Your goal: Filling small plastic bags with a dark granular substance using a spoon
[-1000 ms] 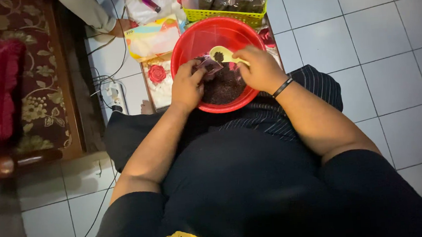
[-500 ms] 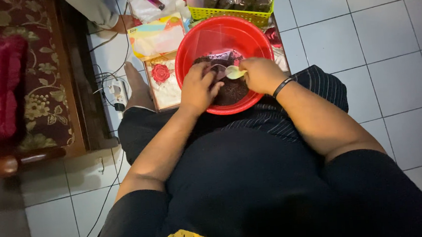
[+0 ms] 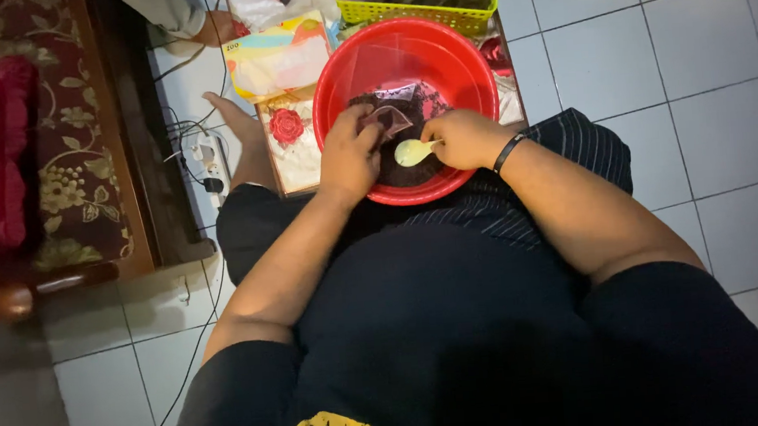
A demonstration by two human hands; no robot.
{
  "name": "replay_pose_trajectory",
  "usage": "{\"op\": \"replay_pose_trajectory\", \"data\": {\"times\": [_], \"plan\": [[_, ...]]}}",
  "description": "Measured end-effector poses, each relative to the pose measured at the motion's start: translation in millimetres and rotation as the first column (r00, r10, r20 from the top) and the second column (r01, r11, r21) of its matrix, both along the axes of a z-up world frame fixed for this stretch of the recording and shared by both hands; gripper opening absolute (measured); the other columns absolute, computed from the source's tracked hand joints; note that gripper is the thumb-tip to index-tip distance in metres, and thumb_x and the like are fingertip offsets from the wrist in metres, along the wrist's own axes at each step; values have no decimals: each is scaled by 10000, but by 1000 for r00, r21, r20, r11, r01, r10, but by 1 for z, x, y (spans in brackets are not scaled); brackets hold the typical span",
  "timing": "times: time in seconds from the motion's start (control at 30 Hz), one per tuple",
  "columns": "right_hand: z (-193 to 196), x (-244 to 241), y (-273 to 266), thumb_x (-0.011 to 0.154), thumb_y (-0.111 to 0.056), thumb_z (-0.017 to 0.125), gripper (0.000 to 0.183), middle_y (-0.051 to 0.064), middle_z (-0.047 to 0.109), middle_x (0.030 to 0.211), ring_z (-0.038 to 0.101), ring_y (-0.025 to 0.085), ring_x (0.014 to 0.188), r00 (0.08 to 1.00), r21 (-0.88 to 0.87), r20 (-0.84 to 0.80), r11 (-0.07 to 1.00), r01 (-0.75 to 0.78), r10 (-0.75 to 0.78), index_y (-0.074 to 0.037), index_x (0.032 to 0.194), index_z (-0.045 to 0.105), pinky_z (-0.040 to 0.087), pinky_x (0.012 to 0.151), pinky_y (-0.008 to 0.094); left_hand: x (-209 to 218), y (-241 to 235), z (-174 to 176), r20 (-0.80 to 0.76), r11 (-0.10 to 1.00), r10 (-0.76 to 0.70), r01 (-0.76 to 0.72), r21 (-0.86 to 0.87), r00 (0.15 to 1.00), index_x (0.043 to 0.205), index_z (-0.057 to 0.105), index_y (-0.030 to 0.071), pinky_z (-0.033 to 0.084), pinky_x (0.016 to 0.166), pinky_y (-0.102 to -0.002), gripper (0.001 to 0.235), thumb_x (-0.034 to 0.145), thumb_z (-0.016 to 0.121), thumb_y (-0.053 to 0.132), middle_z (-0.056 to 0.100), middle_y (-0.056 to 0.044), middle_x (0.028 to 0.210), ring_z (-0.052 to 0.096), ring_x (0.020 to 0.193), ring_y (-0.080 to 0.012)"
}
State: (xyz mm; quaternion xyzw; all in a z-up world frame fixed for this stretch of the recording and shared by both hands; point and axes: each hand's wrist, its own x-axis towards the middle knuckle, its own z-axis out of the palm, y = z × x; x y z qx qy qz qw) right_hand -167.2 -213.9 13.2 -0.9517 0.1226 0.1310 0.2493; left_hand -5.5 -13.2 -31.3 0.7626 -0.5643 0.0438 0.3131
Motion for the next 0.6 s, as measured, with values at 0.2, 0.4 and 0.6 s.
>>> {"op": "replay_pose_trajectory", "data": {"times": [0.2, 0.4, 0.6], "plan": [[25, 10, 5, 936, -196, 601, 300, 181, 736, 1069, 700, 410, 1066, 999, -90, -9, 995, -50, 49, -84, 1184, 727, 553, 923, 511, -11, 6, 7, -228, 998, 64, -60, 25, 972, 1092, 680, 155, 592, 949, -475, 275, 854, 580, 59, 529, -63, 1434, 666, 1193, -372], [6, 11, 12, 901, -220, 646, 249, 130, 768, 984, 716, 379, 1041, 997, 41, -39, 997, -66, 67, -143, 1108, 760, 559, 920, 487, 2, 0, 45, -400, 983, 29, -99, -154, 916, 919, 628, 106, 540, 1016, -496, 163, 909, 574, -48, 586, -144, 1375, 613, 1256, -426], [30, -2, -15, 880, -253, 677, 268, 113, 787, 1029, 711, 353, 1086, 991, 137, -48, 982, 133, -128, -190, 1123, 772, 550, 925, 490, 0, 3, 34, -358, 991, 26, -71, -114, 934, 899, 624, 131, 560, 998, -492, 119, 880, 607, 15, 589, -99, 1391, 642, 1237, -374]]}}
